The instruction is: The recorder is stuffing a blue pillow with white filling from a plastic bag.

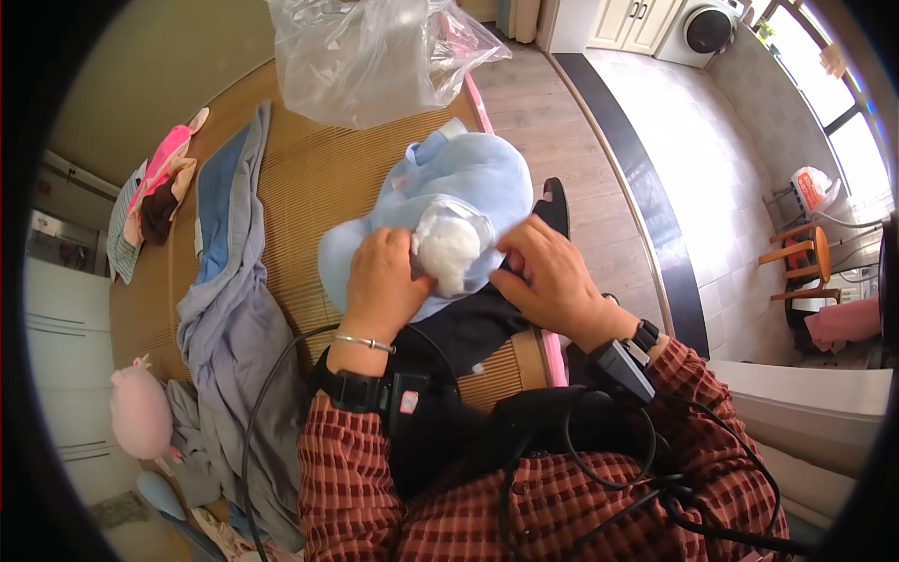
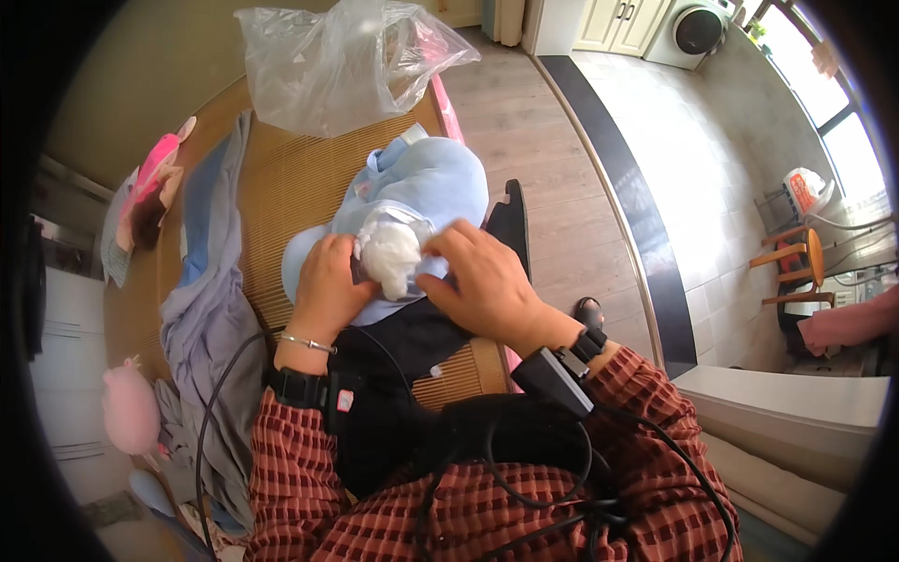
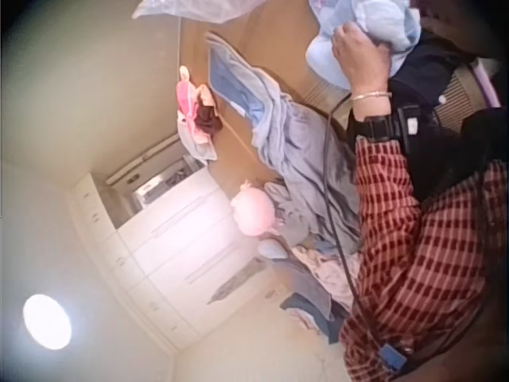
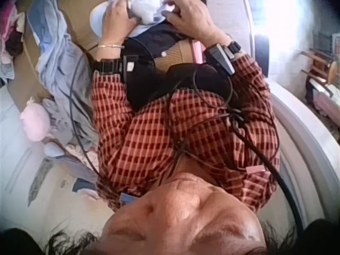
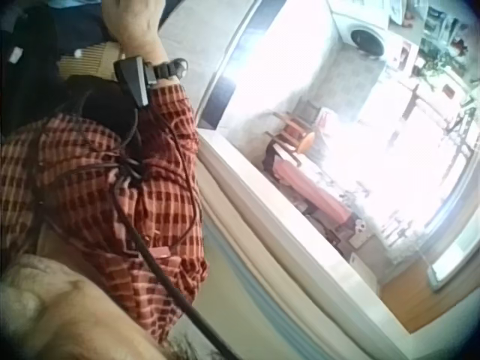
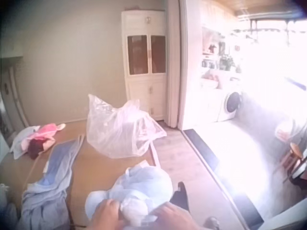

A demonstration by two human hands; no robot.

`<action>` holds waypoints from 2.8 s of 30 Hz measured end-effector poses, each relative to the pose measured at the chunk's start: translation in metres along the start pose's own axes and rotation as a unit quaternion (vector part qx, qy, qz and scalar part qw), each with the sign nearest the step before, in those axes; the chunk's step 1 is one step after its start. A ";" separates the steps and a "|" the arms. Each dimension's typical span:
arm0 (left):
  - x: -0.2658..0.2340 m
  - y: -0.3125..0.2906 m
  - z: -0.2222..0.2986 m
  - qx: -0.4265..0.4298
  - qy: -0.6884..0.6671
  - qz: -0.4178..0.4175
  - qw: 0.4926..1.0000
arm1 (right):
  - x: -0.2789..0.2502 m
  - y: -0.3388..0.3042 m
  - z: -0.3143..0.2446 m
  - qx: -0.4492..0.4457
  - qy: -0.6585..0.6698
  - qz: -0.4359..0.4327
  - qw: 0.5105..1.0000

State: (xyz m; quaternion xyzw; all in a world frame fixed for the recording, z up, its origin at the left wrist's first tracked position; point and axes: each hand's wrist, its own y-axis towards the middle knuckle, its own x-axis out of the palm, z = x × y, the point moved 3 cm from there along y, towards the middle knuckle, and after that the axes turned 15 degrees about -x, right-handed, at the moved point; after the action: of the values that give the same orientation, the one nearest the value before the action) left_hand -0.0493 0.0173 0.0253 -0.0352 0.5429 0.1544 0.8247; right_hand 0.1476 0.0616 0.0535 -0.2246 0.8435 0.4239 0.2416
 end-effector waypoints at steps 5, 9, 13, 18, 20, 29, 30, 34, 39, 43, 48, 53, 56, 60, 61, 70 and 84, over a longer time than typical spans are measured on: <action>0.006 0.002 -0.005 -0.018 -0.042 -0.031 0.998 | 0.062 -0.094 0.018 0.070 0.269 -0.415 0.867; 0.002 -0.001 -0.008 -0.016 -0.199 -0.044 0.979 | 0.091 -0.137 0.014 -0.026 0.246 -0.404 0.880; -0.001 -0.007 -0.028 -0.079 -0.371 0.013 0.925 | 0.100 -0.141 0.017 -0.073 0.161 -0.488 0.855; 0.011 -0.004 -0.043 -0.167 -0.431 0.087 0.883 | 0.111 -0.144 0.015 -0.147 0.055 -0.545 0.824; 0.009 -0.004 -0.035 -0.127 -0.367 0.106 0.916 | 0.109 -0.141 0.018 -0.167 0.063 -0.510 0.842; 0.009 0.000 -0.012 -0.030 -0.187 0.135 0.973 | 0.076 -0.087 0.020 -0.099 0.250 -0.232 0.935; 0.009 0.002 -0.011 -0.031 -0.186 0.140 0.972 | 0.066 -0.068 0.014 -0.006 0.252 -0.209 0.945; 0.011 0.014 0.007 -0.012 -0.189 0.182 0.965 | 0.059 -0.026 0.002 0.203 0.358 -0.091 0.907; 0.031 0.019 0.006 0.009 -0.202 0.151 0.968 | 0.075 -0.011 0.011 0.184 0.175 -0.047 0.966; 0.028 0.020 0.002 -0.009 -0.271 0.113 0.956 | 0.074 -0.015 0.003 -0.012 0.047 -0.035 0.998; 0.031 0.018 0.004 -0.008 -0.299 0.071 0.952 | 0.089 -0.001 0.012 0.005 -0.005 -0.128 0.992; 0.033 0.018 0.007 -0.025 -0.307 0.032 0.951 | 0.103 0.010 0.032 0.006 -0.078 -0.214 0.974; 0.036 0.017 0.009 -0.027 -0.283 0.013 0.959 | 0.121 -0.004 0.061 -0.029 -0.111 -0.210 0.971; 0.032 0.015 0.014 -0.018 -0.259 0.009 0.966 | 0.138 -0.003 0.079 0.031 -0.142 -0.418 0.897; 0.031 0.015 0.015 -0.019 -0.259 0.009 0.966 | 0.139 -0.005 0.081 0.024 -0.143 -0.406 0.902; 0.035 0.022 0.014 -0.012 -0.242 0.041 0.969 | 0.148 0.002 0.088 0.005 -0.127 -0.376 0.918; 0.041 0.042 -0.002 -0.132 -0.333 0.076 0.930 | 0.128 0.010 0.080 0.111 -0.004 -0.364 0.925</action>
State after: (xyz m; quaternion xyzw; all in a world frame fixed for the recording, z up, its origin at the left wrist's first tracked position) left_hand -0.0487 0.0655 -0.0084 -0.0485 0.2125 0.2900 0.9319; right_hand 0.0590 0.1107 -0.0590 -0.4857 0.7445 0.2115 0.4063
